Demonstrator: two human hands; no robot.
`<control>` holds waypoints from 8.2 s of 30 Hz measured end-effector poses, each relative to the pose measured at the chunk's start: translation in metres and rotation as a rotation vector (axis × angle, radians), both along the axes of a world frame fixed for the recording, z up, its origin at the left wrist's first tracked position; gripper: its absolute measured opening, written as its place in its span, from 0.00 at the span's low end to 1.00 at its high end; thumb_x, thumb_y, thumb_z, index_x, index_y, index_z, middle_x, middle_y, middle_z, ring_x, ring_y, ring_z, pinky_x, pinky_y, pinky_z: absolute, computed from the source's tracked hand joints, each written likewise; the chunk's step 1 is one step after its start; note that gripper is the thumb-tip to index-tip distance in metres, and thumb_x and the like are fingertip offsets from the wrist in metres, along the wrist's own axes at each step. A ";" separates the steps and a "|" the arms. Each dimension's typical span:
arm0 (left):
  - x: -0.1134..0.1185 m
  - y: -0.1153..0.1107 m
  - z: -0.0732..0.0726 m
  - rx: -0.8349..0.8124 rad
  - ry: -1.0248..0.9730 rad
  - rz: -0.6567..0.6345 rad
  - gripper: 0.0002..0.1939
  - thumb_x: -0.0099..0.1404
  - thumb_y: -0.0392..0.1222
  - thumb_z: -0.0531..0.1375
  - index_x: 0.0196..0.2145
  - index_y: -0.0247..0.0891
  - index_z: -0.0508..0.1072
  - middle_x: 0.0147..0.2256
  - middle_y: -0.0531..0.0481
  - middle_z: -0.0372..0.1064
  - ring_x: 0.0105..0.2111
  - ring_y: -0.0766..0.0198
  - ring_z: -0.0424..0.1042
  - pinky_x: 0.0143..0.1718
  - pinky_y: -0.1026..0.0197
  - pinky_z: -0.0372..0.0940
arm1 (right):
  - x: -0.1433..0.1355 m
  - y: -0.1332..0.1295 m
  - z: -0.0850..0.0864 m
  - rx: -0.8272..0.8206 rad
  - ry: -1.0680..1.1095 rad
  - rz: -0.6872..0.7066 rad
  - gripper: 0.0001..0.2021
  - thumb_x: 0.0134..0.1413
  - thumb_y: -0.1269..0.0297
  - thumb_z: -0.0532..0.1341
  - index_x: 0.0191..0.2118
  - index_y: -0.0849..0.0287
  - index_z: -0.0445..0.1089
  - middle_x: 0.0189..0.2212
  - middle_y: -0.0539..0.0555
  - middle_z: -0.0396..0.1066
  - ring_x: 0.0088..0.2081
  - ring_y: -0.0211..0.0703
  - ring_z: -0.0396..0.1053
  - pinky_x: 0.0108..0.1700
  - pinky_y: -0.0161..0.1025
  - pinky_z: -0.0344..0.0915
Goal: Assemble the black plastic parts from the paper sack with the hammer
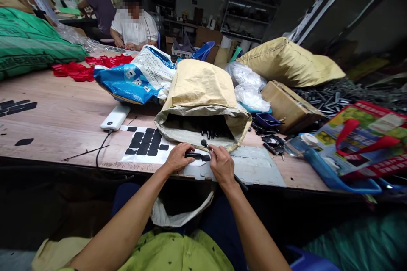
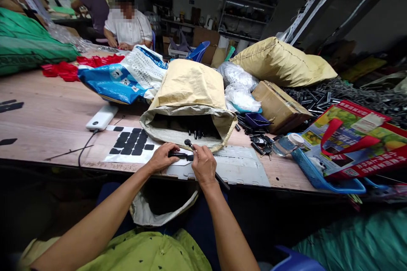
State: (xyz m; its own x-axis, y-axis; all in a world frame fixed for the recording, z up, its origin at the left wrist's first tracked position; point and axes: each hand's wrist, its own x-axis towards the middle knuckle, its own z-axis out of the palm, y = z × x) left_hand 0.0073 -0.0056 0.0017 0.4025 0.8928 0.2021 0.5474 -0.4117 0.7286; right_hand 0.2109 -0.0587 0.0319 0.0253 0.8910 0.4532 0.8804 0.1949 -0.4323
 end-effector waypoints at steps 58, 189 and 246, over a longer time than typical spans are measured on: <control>-0.025 -0.125 -0.036 -0.252 0.338 -0.158 0.11 0.68 0.46 0.57 0.43 0.43 0.77 0.39 0.47 0.78 0.41 0.56 0.76 0.41 0.60 0.65 | 0.009 0.018 -0.028 -0.030 -0.279 -0.099 0.11 0.65 0.67 0.56 0.48 0.55 0.73 0.38 0.56 0.68 0.42 0.49 0.60 0.43 0.41 0.53; -0.022 -0.094 0.013 -0.463 -0.186 -0.345 0.11 0.65 0.47 0.60 0.42 0.40 0.76 0.36 0.52 0.73 0.37 0.61 0.70 0.40 0.62 0.63 | 0.002 0.030 -0.027 -0.041 -0.284 -0.084 0.09 0.61 0.68 0.59 0.46 0.56 0.72 0.39 0.56 0.68 0.43 0.50 0.61 0.44 0.41 0.55; -0.004 -0.005 0.003 0.048 0.087 -0.024 0.10 0.61 0.45 0.66 0.40 0.41 0.78 0.36 0.49 0.71 0.40 0.57 0.67 0.43 0.57 0.62 | 0.005 0.030 -0.030 -0.050 -0.289 -0.079 0.10 0.63 0.67 0.59 0.48 0.56 0.73 0.39 0.56 0.69 0.43 0.49 0.61 0.44 0.40 0.56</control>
State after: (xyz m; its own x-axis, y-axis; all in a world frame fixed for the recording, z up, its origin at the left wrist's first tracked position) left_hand 0.0033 -0.0105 0.0044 0.4417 0.8727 0.2082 0.5973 -0.4591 0.6576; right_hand 0.2155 -0.0284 0.0021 -0.0286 0.9128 0.4074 0.9800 0.1060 -0.1687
